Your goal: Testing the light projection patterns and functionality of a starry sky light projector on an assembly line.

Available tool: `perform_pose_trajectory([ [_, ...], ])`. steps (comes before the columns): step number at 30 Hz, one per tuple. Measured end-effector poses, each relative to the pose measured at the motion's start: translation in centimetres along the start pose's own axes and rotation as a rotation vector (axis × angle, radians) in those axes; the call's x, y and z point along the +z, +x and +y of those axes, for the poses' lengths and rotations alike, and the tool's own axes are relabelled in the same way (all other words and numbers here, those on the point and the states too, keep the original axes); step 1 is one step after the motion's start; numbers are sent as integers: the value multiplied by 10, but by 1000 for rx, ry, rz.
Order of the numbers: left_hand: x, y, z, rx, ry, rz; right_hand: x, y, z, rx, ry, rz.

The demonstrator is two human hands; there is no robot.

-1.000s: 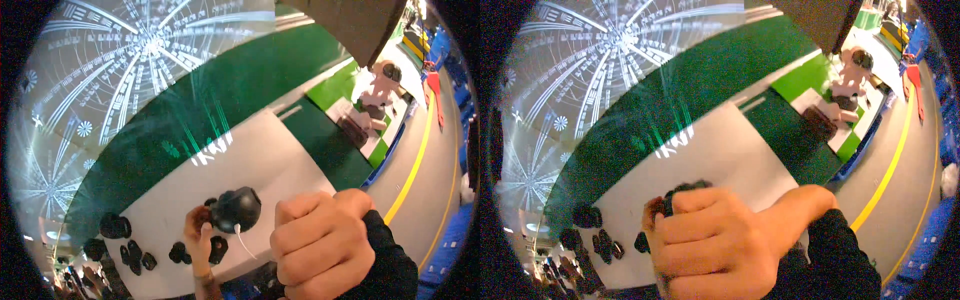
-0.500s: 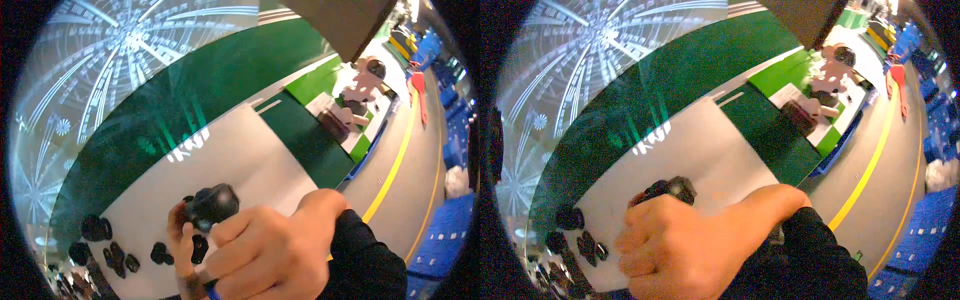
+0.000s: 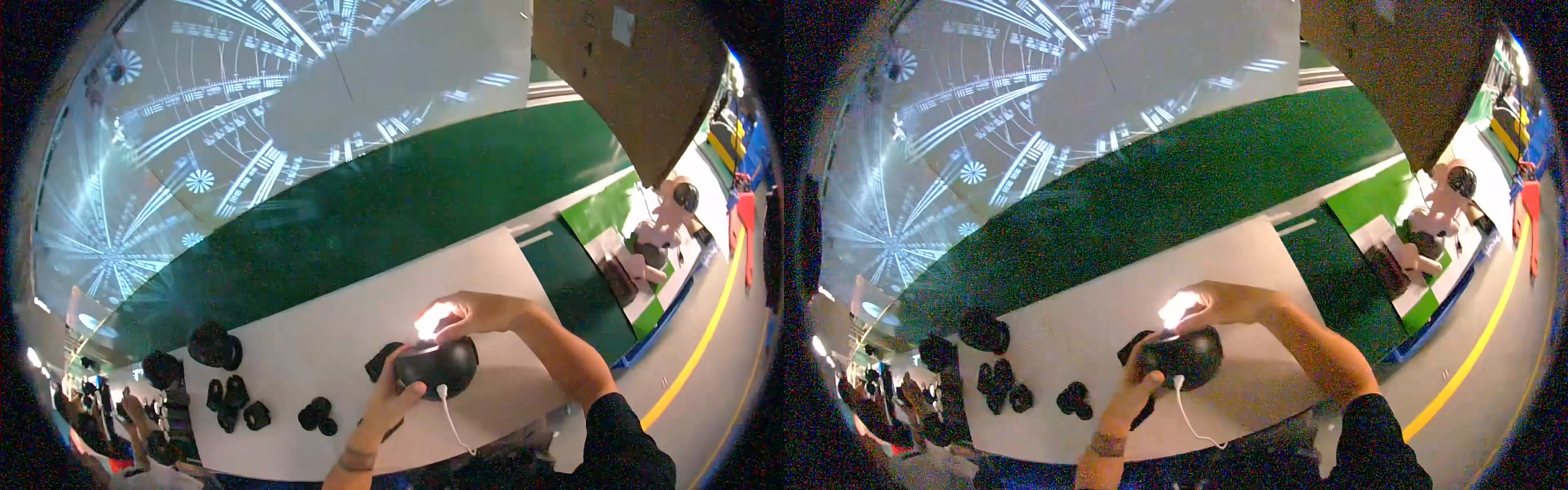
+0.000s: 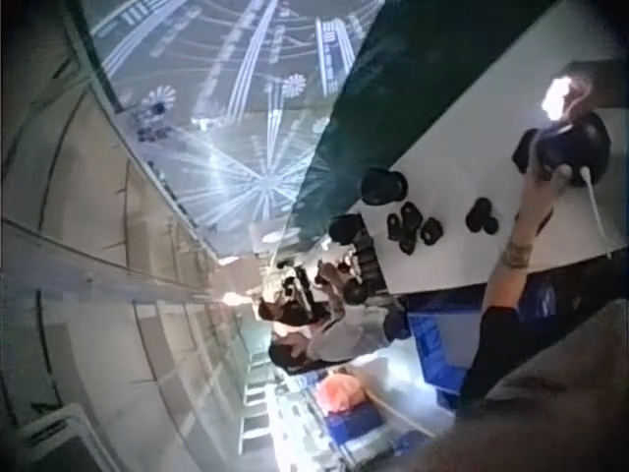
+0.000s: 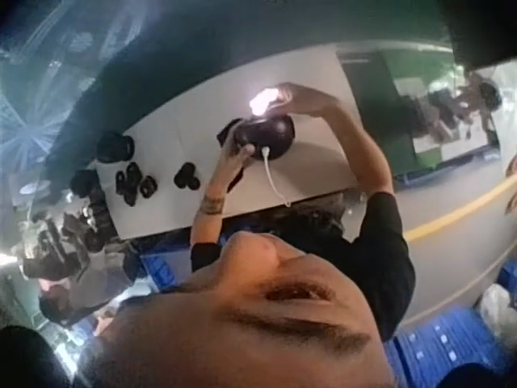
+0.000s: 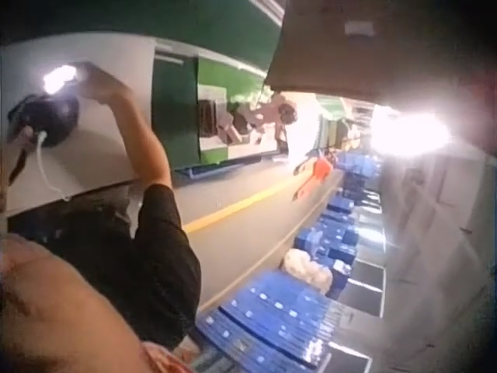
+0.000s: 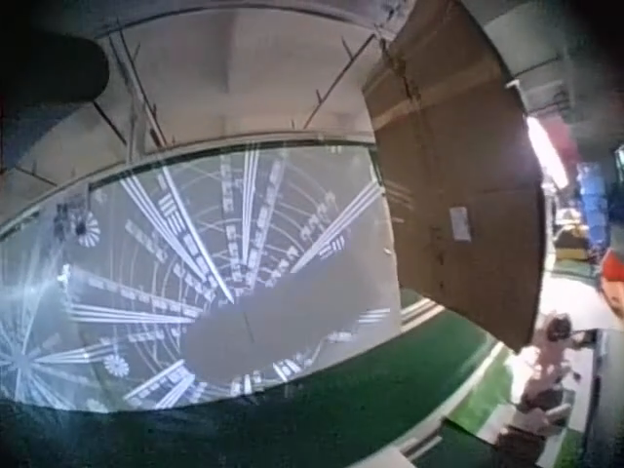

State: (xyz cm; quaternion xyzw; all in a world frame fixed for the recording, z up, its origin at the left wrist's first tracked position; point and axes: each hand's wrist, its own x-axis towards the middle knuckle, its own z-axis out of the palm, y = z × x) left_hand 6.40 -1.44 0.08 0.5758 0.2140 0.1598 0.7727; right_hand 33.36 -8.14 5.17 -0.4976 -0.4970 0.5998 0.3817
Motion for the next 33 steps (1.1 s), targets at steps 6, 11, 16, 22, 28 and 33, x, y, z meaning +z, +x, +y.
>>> perform_pose_trajectory([
  [6, 0, -1, -8, -23, 49, 40, -2, 14, 20, 55, 39, -50],
  [11, -3, -2, -2, -52, 171, 19, -3, 19, 19, 112, -54, -59],
  [16, 1, 0, -2, -34, 139, 60, -1, 11, 14, 34, 26, -44],
  [22, 4, -1, 1, -20, 128, 70, 1, 18, 29, -64, 22, -72],
  [28, 7, -6, 7, -6, 250, 130, 1, 22, 36, -87, 10, -54],
  [33, 6, -4, 5, -52, 174, 121, -1, 23, 39, -87, 43, -70],
])
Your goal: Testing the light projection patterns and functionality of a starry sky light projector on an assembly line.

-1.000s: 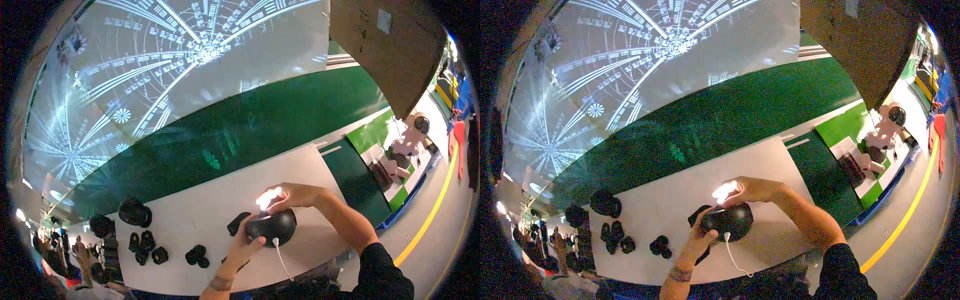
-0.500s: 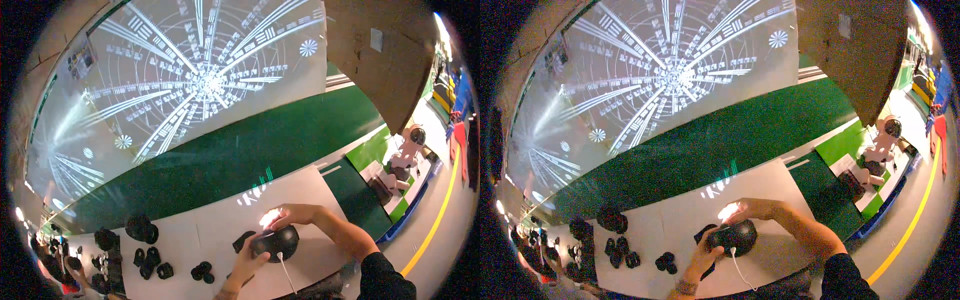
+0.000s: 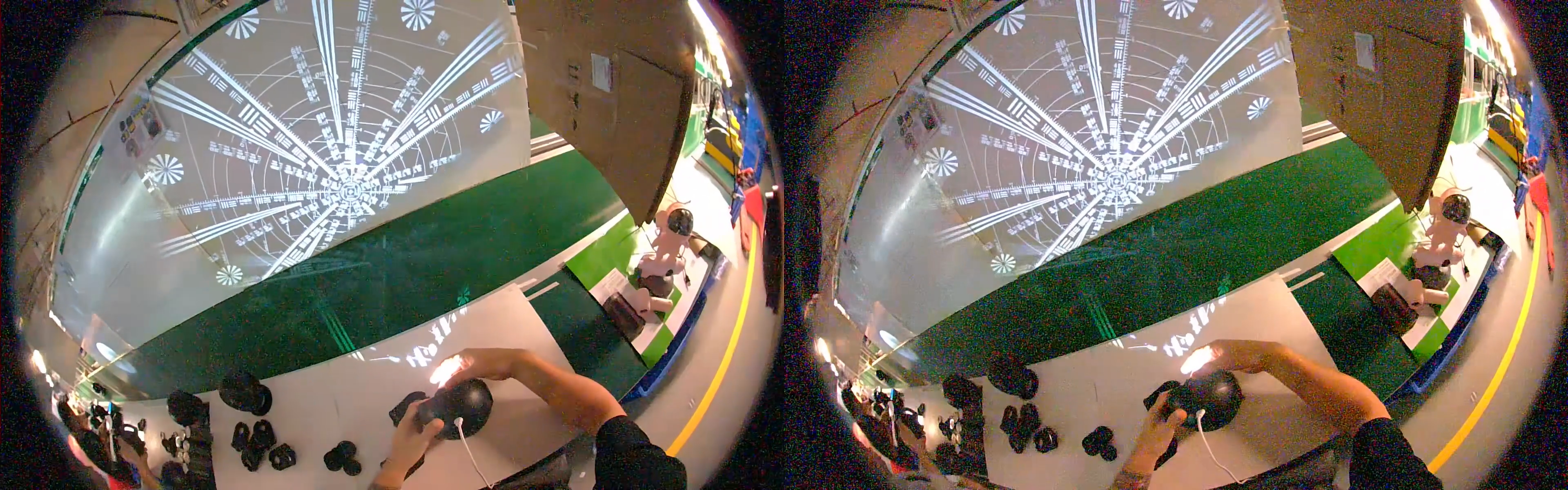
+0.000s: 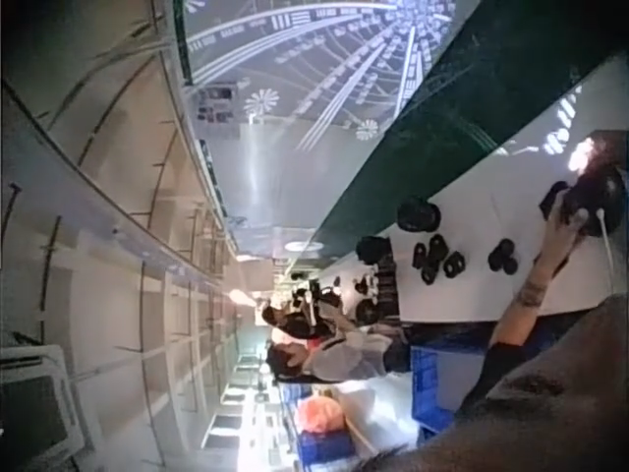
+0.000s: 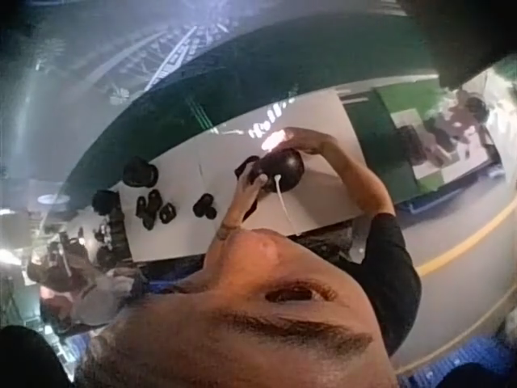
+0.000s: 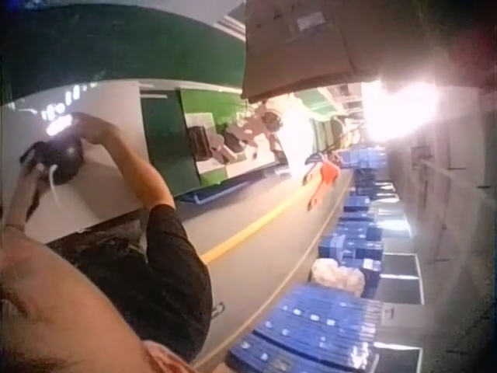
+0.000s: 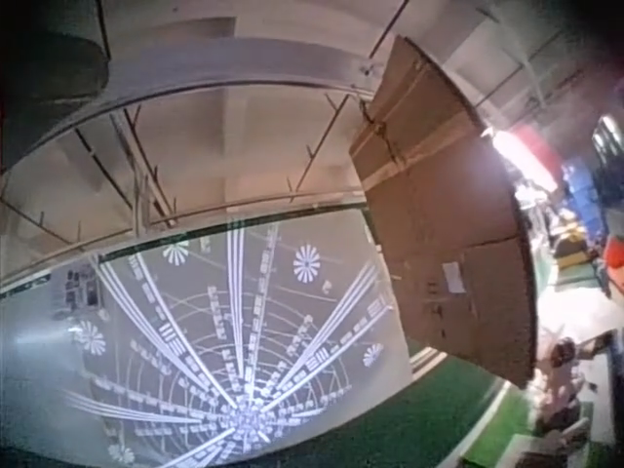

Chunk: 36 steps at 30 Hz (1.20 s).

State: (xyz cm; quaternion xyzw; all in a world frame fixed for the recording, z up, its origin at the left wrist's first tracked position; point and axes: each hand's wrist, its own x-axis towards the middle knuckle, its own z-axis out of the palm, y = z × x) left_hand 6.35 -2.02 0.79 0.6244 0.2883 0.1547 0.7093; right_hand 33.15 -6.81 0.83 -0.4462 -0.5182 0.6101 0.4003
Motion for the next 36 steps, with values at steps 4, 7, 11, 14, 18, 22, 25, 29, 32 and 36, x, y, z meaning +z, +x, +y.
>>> perform_pose_trajectory([
  [4, -3, 0, -5, -27, -2, -13, 0, -1, 0, 18, 15, -2],
  [7, -4, 3, -12, 48, 42, -8, 1, -1, -2, 28, -25, 34],
  [11, -6, 10, -16, 105, 158, -19, 0, 1, -3, 24, -34, 24],
  [14, -5, 7, -14, 59, -36, -47, -1, 1, -1, 25, -14, 10],
  [18, -2, 4, -9, 54, 15, -26, 1, 0, -2, -18, 15, 3],
  [22, -1, 4, -7, 53, 64, 11, 2, -3, -8, 6, -68, 37],
  [25, -3, 4, -9, 60, 59, -4, 1, -4, -11, 40, -191, 68],
  [29, -3, 1, -16, 53, -71, 17, 8, -4, -13, -76, 44, 32],
  [32, -6, 3, -22, 55, 21, 59, 12, -5, -21, -83, 51, 74],
  [36, -8, 10, -28, 30, 1, 37, 1, -9, -35, 347, -358, 104],
])
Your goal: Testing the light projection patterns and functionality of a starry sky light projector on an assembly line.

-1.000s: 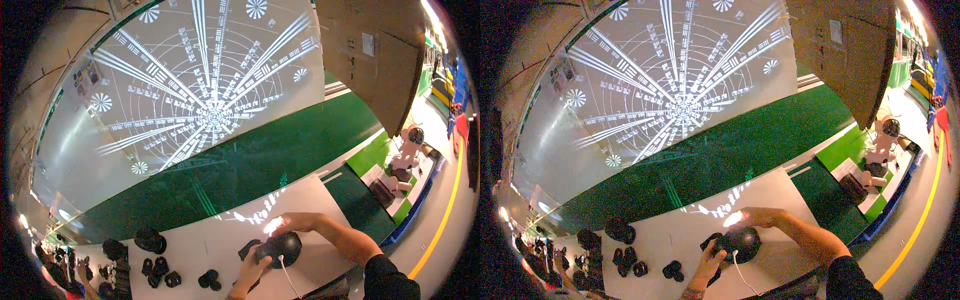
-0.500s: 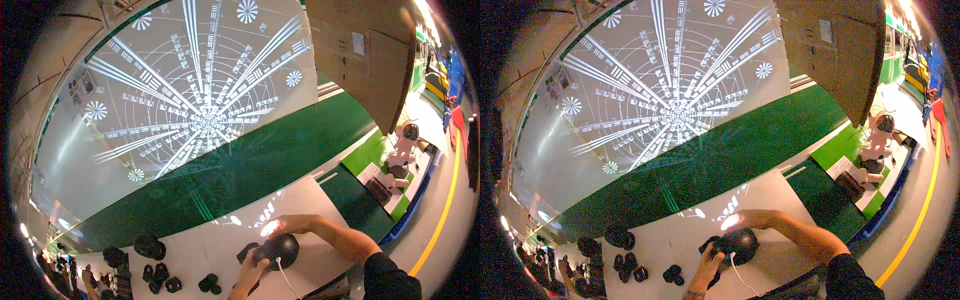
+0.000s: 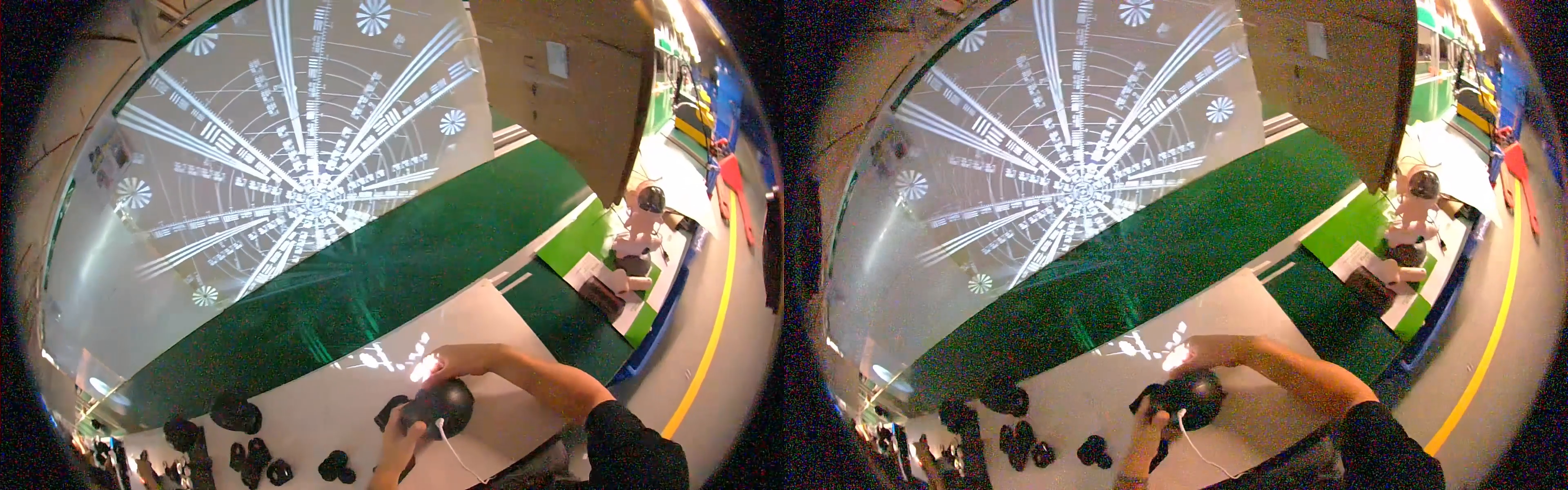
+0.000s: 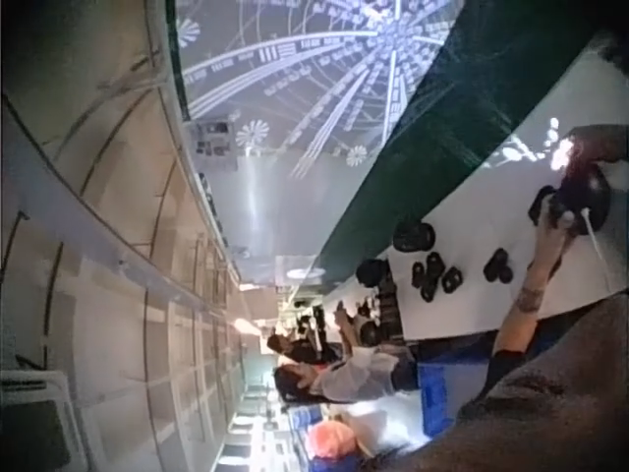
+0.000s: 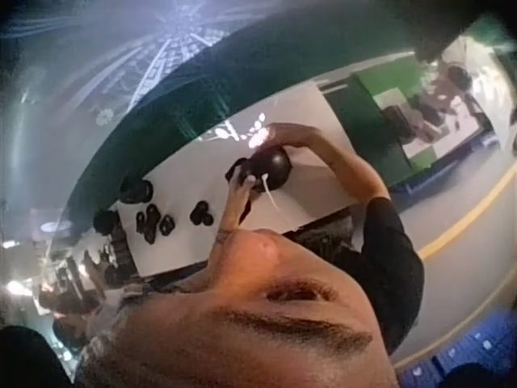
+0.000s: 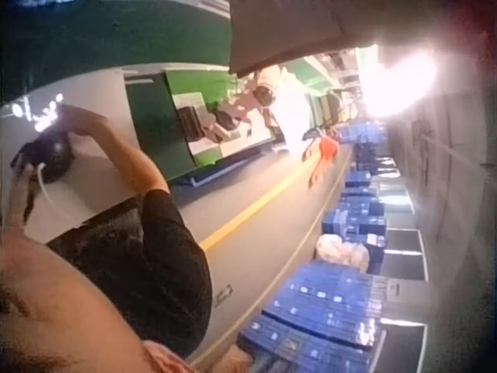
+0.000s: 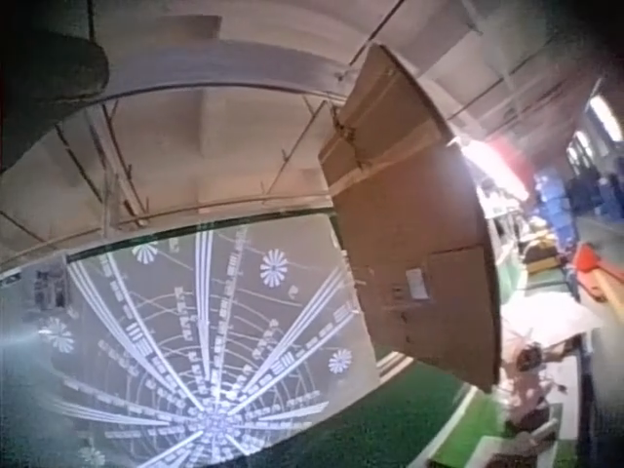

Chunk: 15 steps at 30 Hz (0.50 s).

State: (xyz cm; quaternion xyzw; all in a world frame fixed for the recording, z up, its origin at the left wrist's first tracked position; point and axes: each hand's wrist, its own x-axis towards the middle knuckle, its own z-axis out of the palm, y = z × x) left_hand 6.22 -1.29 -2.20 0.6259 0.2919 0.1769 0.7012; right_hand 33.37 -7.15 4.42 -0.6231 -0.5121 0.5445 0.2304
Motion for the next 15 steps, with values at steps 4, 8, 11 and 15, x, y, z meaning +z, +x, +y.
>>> perform_pose_trajectory([
  [4, 3, -6, 2, -73, -94, 21, 1, 0, 6, -293, 233, -93],
  [8, 5, -9, 9, 0, -68, 24, 4, 4, 18, -296, 380, -68],
  [11, 5, -9, 8, 4, -61, 31, -1, 9, 19, -270, 257, -69],
  [15, 8, -10, 6, -80, -38, 82, -3, 6, 16, -312, 162, 41],
])
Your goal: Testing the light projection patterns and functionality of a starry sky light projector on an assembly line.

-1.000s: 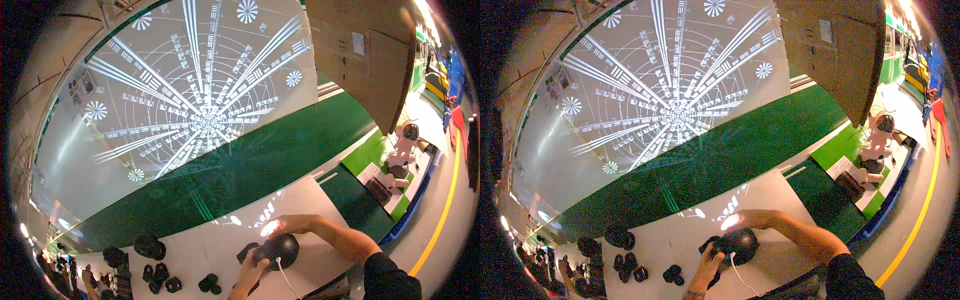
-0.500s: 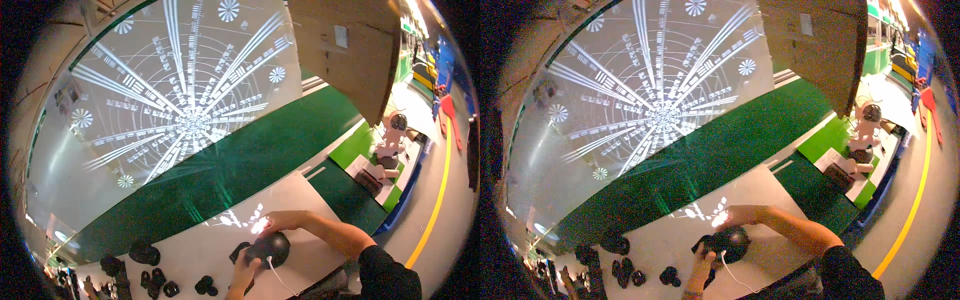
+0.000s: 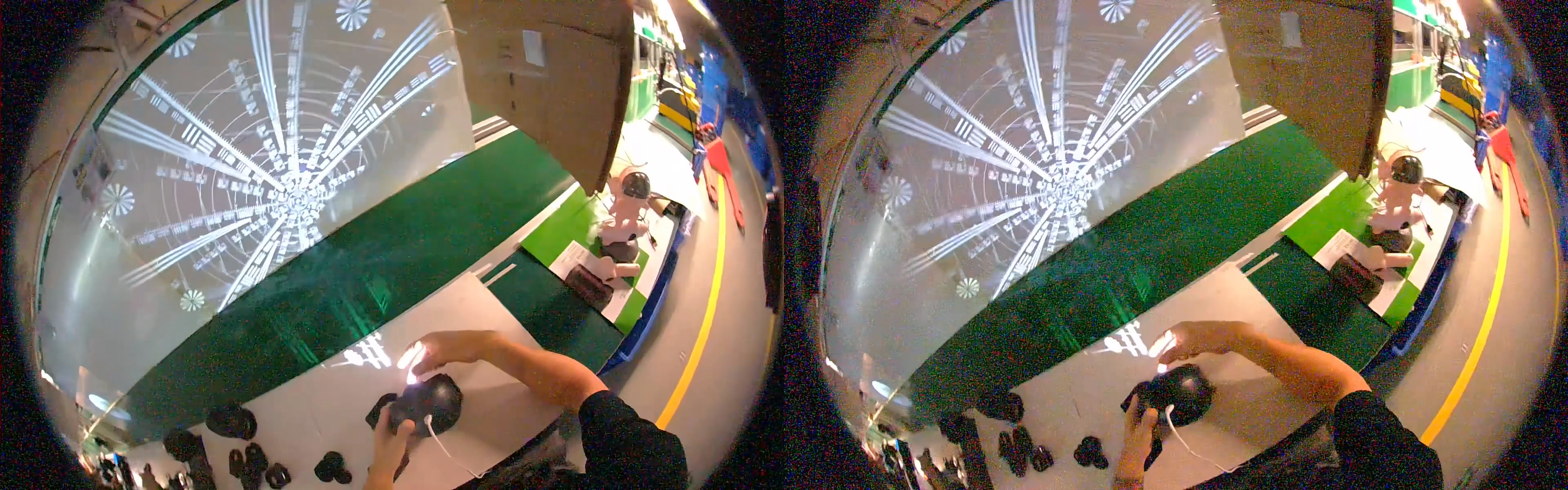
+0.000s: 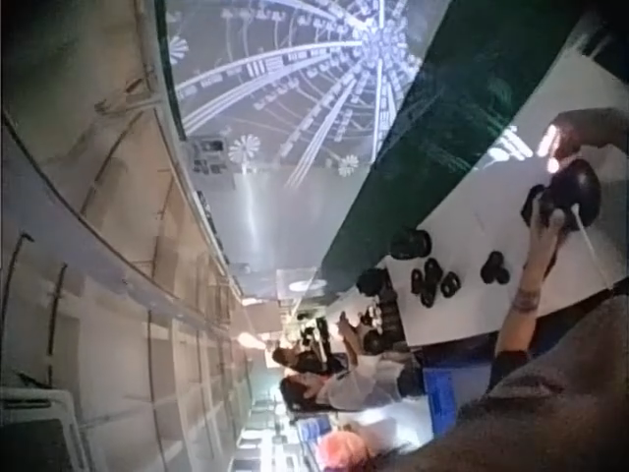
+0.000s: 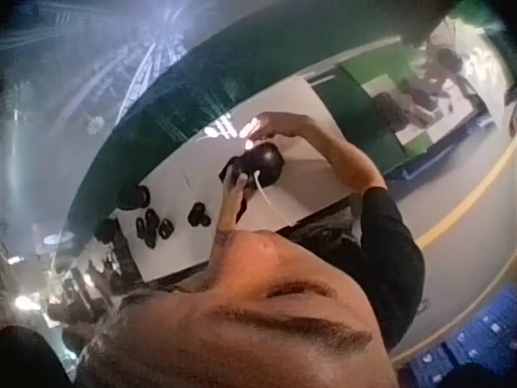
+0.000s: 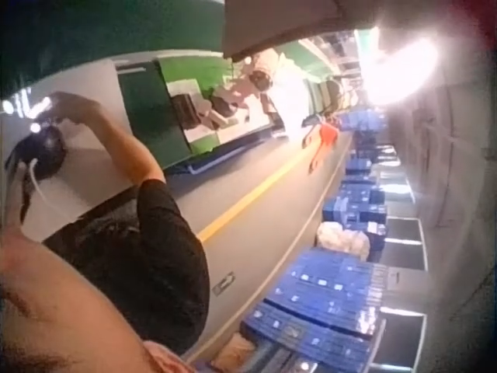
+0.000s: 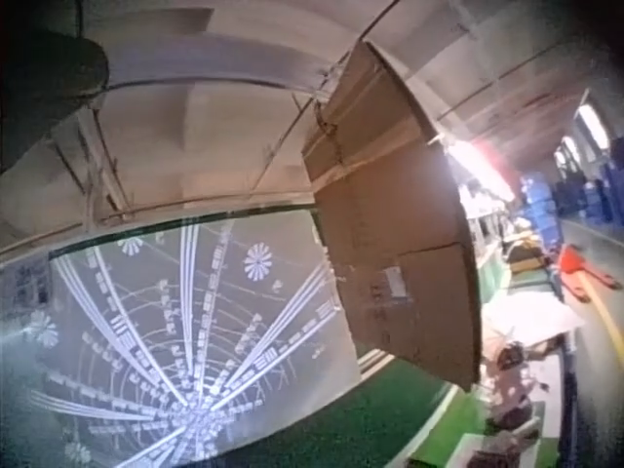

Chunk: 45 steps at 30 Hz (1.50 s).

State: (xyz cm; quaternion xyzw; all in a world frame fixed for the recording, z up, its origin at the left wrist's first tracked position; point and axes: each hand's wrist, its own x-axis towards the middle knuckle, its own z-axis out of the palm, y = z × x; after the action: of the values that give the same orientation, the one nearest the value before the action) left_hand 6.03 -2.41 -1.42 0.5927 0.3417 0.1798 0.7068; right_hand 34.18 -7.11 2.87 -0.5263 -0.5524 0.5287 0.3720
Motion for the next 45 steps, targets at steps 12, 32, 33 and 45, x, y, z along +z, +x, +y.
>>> perform_pose_trajectory([
  [12, -23, -31, -5, 240, 215, -78, 61, -59, -7, 21, 44, 321],
  [32, -71, -30, 14, 501, 52, 362, 58, -61, 22, 11, 221, 842],
  [33, -71, -29, 14, 503, 52, 363, 57, -61, 23, 4, 229, 838],
  [45, -70, -29, 12, 507, 47, 354, 57, -64, 20, -6, 254, 829],
])
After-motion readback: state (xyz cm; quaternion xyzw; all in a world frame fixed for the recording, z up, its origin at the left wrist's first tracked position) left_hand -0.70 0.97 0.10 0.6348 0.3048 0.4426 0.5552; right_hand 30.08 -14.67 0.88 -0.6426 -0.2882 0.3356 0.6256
